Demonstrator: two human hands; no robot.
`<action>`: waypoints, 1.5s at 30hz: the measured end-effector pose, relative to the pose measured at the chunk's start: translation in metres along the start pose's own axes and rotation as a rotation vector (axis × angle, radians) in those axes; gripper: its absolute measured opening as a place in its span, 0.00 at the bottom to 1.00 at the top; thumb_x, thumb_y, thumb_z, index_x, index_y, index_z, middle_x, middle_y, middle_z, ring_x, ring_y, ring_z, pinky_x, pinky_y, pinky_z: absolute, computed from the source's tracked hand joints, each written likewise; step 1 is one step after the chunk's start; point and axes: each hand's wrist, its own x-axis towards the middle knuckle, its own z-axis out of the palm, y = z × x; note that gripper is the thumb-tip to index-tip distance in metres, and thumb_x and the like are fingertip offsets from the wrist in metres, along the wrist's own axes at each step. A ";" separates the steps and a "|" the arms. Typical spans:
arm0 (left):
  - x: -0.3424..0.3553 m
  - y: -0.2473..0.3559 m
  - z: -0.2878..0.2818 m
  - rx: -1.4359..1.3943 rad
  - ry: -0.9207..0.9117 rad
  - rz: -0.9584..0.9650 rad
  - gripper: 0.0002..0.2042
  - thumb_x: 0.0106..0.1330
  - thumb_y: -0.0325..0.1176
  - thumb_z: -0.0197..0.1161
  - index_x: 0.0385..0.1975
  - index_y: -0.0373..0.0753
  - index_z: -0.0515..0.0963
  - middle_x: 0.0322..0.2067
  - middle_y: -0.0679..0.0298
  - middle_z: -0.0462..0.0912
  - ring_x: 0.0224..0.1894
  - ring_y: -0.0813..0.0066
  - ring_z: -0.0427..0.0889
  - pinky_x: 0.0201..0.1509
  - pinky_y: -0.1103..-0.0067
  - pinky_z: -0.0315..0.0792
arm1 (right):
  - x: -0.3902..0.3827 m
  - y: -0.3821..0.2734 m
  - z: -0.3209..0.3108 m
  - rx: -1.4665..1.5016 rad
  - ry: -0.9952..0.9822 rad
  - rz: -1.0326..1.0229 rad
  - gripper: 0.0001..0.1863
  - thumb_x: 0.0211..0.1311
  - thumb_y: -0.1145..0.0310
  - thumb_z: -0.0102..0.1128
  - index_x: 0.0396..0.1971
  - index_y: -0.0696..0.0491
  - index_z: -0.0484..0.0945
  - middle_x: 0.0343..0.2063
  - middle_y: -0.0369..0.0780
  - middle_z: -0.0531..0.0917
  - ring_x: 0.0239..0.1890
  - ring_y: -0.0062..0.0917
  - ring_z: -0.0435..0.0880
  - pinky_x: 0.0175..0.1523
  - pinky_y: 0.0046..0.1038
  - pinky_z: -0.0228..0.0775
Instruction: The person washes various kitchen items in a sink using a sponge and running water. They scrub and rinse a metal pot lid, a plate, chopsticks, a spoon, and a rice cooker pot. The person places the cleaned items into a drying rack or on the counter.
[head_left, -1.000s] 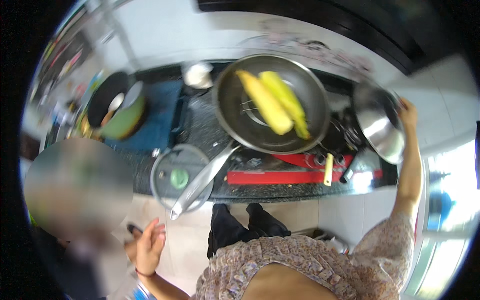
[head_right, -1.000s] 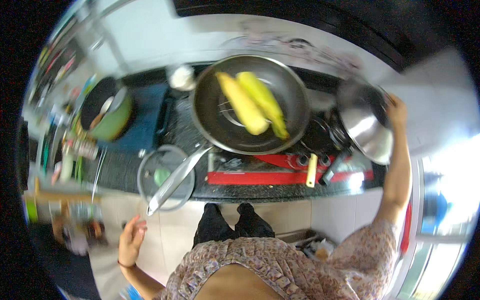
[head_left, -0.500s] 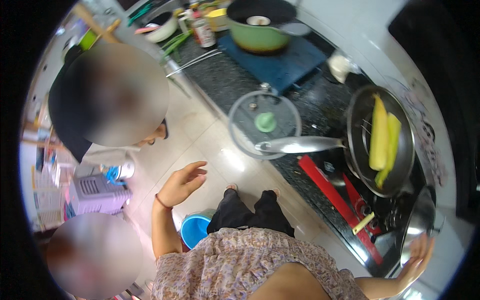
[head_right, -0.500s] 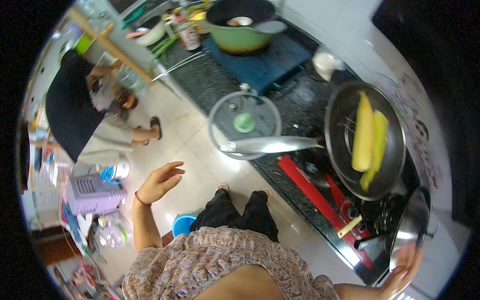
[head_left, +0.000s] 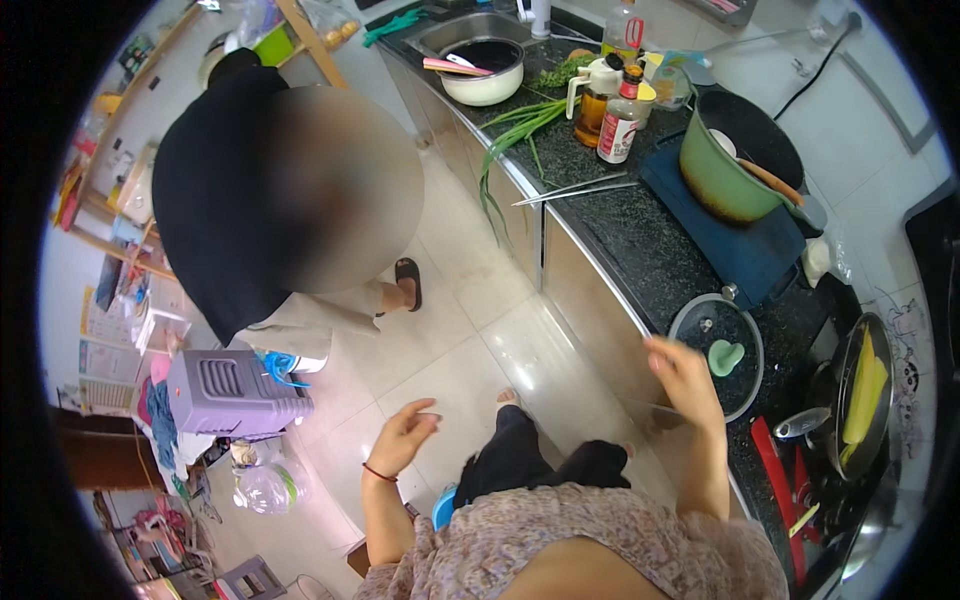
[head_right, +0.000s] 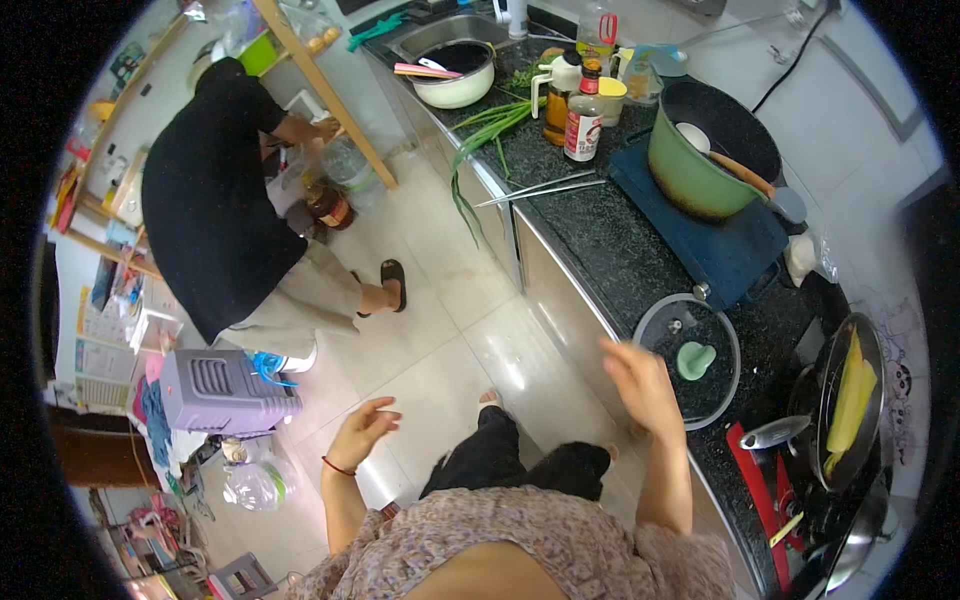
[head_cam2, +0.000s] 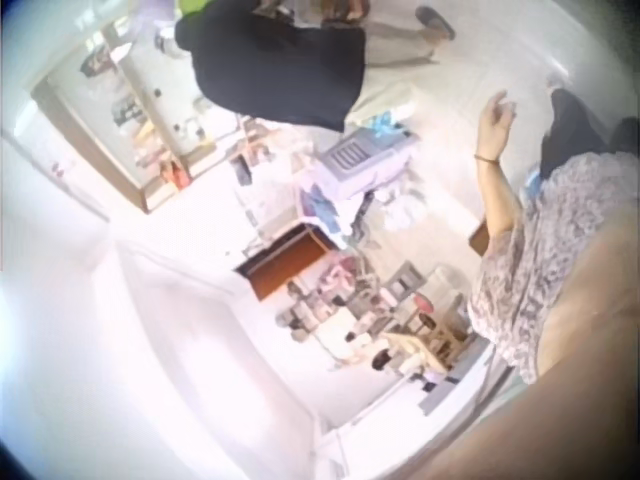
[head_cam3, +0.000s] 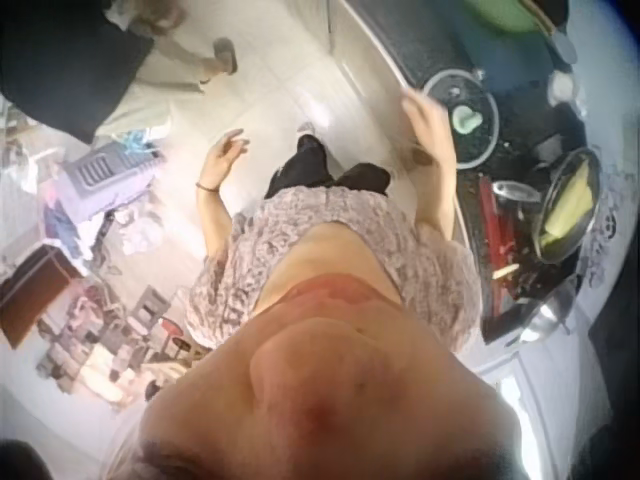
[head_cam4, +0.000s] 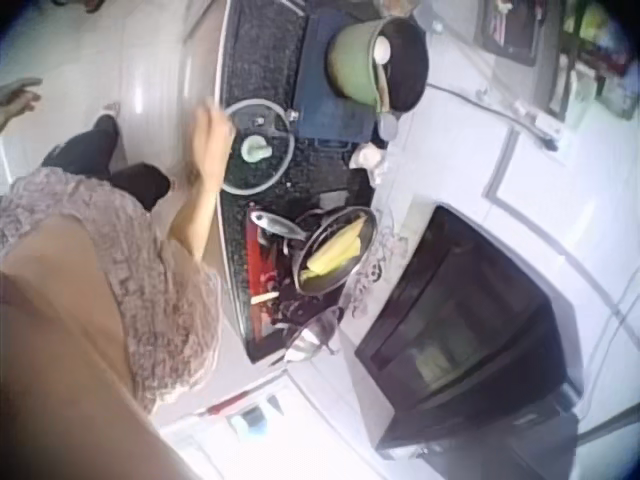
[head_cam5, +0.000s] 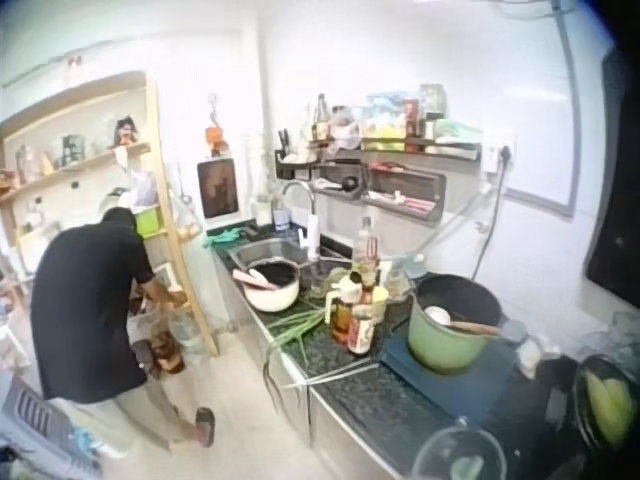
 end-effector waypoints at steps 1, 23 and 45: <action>0.010 0.001 -0.010 -0.040 0.038 0.023 0.19 0.62 0.32 0.55 0.51 0.33 0.65 0.40 0.56 0.77 0.40 0.73 0.76 0.46 0.80 0.69 | 0.031 -0.006 0.009 -0.066 0.068 -0.031 0.14 0.53 0.74 0.53 0.41 0.56 0.76 0.38 0.46 0.79 0.40 0.36 0.78 0.44 0.28 0.68; 0.273 0.171 -0.145 -0.236 0.036 0.091 0.16 0.64 0.31 0.51 0.51 0.35 0.66 0.40 0.56 0.77 0.41 0.73 0.77 0.47 0.81 0.69 | 0.324 0.018 0.061 -0.608 0.070 -0.146 0.17 0.42 0.78 0.60 0.36 0.48 0.75 0.39 0.40 0.69 0.46 0.36 0.66 0.49 0.38 0.53; 0.572 0.321 -0.250 -0.759 -0.264 -0.129 0.12 0.61 0.30 0.50 0.44 0.39 0.69 0.33 0.59 0.77 0.32 0.72 0.76 0.38 0.73 0.74 | 0.558 -0.175 0.153 1.424 0.330 0.572 0.27 0.64 0.71 0.42 0.61 0.48 0.48 0.30 0.43 0.78 0.21 0.21 0.79 0.19 0.14 0.73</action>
